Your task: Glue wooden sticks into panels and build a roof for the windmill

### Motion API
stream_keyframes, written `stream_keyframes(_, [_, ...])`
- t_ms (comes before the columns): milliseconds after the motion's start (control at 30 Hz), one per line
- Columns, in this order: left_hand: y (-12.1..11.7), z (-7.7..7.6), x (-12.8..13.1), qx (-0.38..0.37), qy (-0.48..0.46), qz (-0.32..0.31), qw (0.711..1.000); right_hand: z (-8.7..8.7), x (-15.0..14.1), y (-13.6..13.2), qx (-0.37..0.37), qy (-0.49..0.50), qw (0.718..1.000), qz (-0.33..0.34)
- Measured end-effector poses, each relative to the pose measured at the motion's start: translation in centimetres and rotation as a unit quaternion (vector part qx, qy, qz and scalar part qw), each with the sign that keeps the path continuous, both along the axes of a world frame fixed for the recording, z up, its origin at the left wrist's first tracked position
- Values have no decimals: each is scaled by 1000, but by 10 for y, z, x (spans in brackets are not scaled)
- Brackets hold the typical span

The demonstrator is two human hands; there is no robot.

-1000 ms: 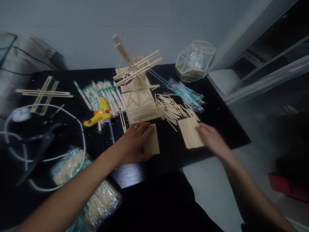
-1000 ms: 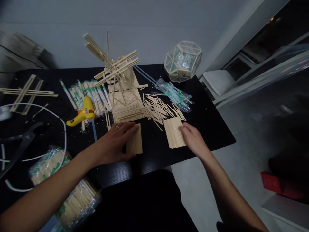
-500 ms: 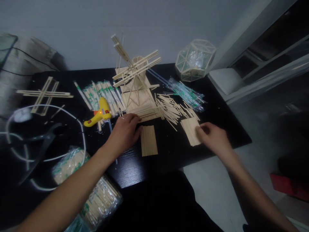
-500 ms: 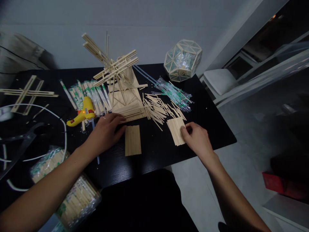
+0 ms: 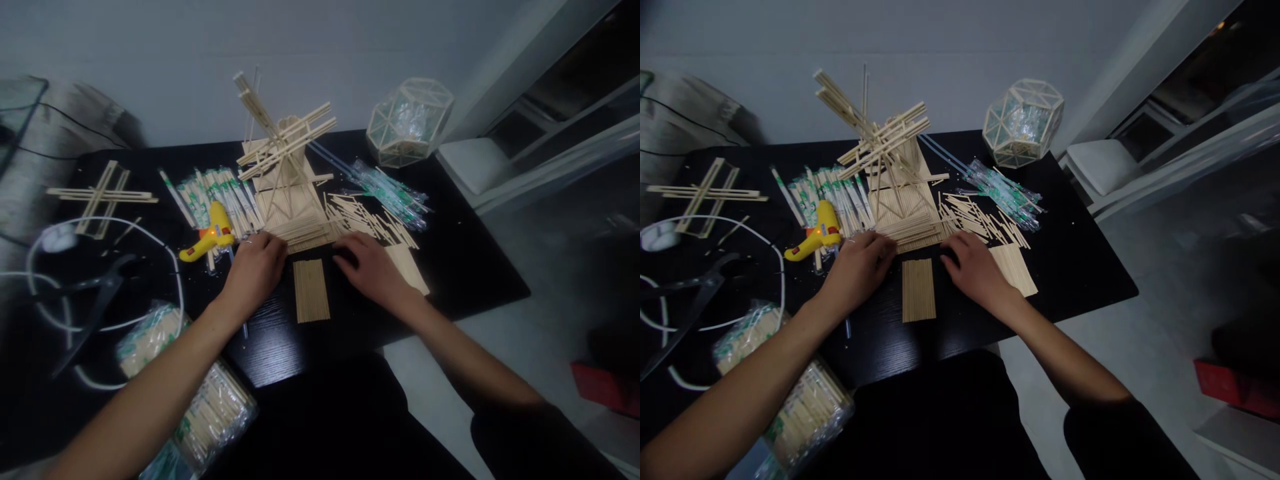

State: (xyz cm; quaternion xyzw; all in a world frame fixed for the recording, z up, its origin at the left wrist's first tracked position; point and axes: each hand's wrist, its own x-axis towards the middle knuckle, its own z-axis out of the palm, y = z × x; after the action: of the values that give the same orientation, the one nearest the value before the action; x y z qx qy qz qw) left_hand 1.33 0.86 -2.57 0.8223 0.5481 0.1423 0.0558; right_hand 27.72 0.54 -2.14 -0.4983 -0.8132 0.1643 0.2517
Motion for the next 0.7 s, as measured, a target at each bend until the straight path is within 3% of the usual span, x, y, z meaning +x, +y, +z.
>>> stream_keyframes(100, [1, 0, 0, -6, 3, 3, 1000, -6, -31, 20, -4, -25, 997, 72])
stream_keyframes(233, [1, 1, 1, -20, 6, -2, 1000, -10, -53, 36, 4, -112, 990, 90])
stream_keyframes(367, [1, 0, 2, -27, 9, 4, 1000, -12, -57, 40, 3, -178, 980, 93])
stream_keyframes(700, [2, -2, 3, -42, 21, 12, 999, 1, -64, 37, -33, -235, 967, 96])
